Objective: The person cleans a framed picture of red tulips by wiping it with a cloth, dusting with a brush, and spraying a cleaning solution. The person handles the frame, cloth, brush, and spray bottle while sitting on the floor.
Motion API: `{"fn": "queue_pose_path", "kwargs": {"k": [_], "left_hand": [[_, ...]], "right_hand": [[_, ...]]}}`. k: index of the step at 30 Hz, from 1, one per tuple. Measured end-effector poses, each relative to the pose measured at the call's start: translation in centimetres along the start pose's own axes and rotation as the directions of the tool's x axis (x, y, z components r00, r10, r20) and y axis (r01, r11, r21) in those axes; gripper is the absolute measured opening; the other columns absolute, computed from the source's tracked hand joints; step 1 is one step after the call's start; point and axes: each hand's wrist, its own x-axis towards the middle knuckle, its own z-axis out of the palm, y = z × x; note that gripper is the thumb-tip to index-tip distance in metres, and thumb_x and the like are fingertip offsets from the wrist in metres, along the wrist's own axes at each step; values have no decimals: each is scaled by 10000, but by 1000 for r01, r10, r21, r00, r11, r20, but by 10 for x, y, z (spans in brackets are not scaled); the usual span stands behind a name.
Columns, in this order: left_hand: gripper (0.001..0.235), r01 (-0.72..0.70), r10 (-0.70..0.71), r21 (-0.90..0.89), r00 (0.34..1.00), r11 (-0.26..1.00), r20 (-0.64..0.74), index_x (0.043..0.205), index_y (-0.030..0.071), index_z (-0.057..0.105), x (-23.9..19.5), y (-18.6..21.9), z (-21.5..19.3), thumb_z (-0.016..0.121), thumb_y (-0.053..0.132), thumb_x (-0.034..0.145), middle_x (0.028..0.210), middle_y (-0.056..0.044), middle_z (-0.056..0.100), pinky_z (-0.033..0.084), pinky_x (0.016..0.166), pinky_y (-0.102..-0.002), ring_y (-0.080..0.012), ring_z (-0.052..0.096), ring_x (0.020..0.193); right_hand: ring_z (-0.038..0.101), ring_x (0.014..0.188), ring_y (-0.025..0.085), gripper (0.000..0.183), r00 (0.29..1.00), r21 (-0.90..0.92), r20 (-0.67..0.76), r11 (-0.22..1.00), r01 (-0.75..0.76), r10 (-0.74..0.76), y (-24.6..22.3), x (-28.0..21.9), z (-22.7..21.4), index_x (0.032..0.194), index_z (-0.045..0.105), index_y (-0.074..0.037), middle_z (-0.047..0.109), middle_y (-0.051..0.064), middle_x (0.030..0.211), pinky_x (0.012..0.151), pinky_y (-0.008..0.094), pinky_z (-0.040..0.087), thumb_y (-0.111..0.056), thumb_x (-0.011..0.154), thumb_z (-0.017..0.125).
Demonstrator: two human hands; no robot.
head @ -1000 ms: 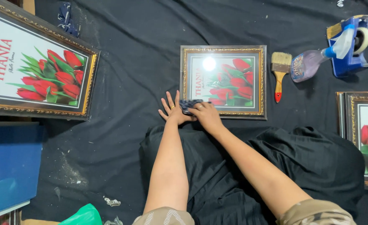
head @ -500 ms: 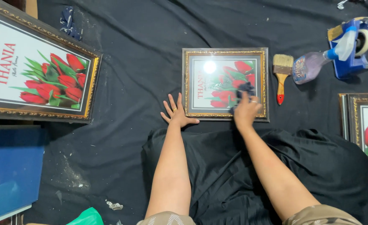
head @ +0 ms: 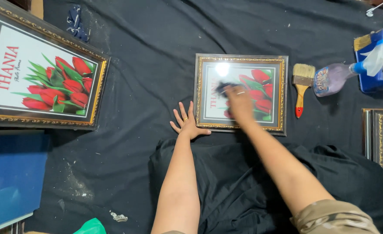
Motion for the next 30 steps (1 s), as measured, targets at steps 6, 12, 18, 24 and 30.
{"fn": "queue_pose_path", "kwargs": {"k": [6, 12, 18, 24, 30], "left_hand": [[1478, -2, 2, 1, 1000, 1000, 6, 1614, 453, -125, 5, -3, 2, 961, 400, 614, 1658, 18, -359, -113, 1158, -721, -352, -289, 1526], [1464, 3, -3, 2, 1000, 1000, 12, 1611, 454, -135, 1, 1, -1, 953, 397, 634, 1651, 18, -374, -118, 1158, -711, -347, -303, 1521], [1471, -1, 1, -27, 1000, 1000, 6, 1613, 465, -124, 3, 0, -1, 961, 413, 621, 1654, 28, -365, -117, 1155, -706, -344, -295, 1523], [1474, 4, -3, -21, 1000, 1000, 15, 1612, 458, -115, 0, 3, -5, 963, 399, 608, 1657, 13, -363, -110, 1163, -719, -344, -297, 1525], [1472, -3, 3, -18, 1000, 1000, 15, 1614, 455, -108, 3, 1, -3, 962, 399, 606, 1660, 10, -358, -105, 1163, -720, -348, -283, 1529]], "right_hand": [[565, 874, 361, 356, 852, -217, -415, 874, -434, 319, 120, 4, 21, 1227, 695, -112, 515, 146, 1079, 676, 450, 509, -37, 879, 708], [596, 938, 443, 299, 962, 110, -147, 971, -214, 229, -13, 38, 60, 1259, 668, -72, 547, 223, 1139, 773, 487, 515, -30, 970, 600], [629, 990, 382, 479, 992, 154, 38, 981, 116, -123, -36, 80, 75, 1381, 595, -191, 576, 154, 1218, 726, 453, 628, -74, 928, 698], [668, 892, 295, 166, 966, -347, -252, 927, -139, 50, 121, 64, 14, 1137, 770, -220, 669, 78, 1042, 665, 393, 586, -144, 998, 717], [523, 949, 351, 267, 823, -209, -373, 825, -524, 429, 165, 62, 62, 1206, 730, -170, 504, 117, 1136, 657, 420, 515, -76, 965, 664]]}}
